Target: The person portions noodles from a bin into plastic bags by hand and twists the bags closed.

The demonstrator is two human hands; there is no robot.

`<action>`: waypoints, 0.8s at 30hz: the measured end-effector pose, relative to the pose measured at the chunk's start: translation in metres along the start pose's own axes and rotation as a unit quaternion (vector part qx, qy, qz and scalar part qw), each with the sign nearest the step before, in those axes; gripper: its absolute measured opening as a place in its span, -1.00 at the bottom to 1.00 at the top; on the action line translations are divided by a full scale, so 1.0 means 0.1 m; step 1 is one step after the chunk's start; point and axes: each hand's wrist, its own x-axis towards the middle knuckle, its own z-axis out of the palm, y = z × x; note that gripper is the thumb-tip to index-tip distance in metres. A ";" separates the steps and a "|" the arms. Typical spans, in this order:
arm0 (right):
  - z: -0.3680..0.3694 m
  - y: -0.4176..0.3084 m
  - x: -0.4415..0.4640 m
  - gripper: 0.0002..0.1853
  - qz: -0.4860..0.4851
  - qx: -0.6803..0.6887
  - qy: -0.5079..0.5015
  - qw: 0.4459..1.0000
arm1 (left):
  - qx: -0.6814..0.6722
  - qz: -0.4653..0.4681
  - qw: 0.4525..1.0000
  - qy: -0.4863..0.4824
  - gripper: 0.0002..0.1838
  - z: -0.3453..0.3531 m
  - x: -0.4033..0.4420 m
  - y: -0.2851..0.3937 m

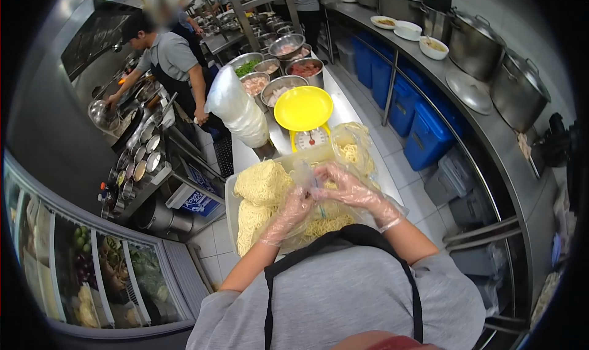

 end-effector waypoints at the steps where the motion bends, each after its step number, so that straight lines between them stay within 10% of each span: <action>1: 0.01 0.00 -0.02 -0.56 0.022 0.004 -0.007 1.000 | -0.063 0.010 0.998 0.000 -0.66 0.04 0.01 -0.06; 9: 0.11 0.26 -0.06 -0.53 0.111 -0.087 -0.068 0.988 | -0.005 -0.031 0.999 -0.010 -0.65 0.10 -0.10 -0.20; 12: 0.05 0.14 -0.07 -0.61 0.099 -0.039 -0.094 0.990 | 0.257 0.077 0.963 0.040 -0.68 0.11 -0.16 -0.23; 16: 0.20 0.49 -0.13 -0.66 0.022 -0.087 -0.137 0.986 | 0.028 -0.030 0.999 -0.005 -0.76 0.22 -0.19 -0.23; 20: 0.31 0.60 -0.12 -0.64 0.142 0.136 -0.089 0.976 | -0.192 -0.109 0.971 0.087 -0.73 0.29 -0.20 0.07; 22: 0.11 0.33 -0.02 -0.61 0.165 0.282 -0.107 0.939 | -0.010 -0.036 0.997 0.072 -0.70 0.16 -0.18 0.15; 24: -0.10 0.00 0.09 -0.64 0.122 -0.139 -0.214 0.959 | 0.177 0.038 0.982 0.050 -0.67 0.12 -0.16 0.04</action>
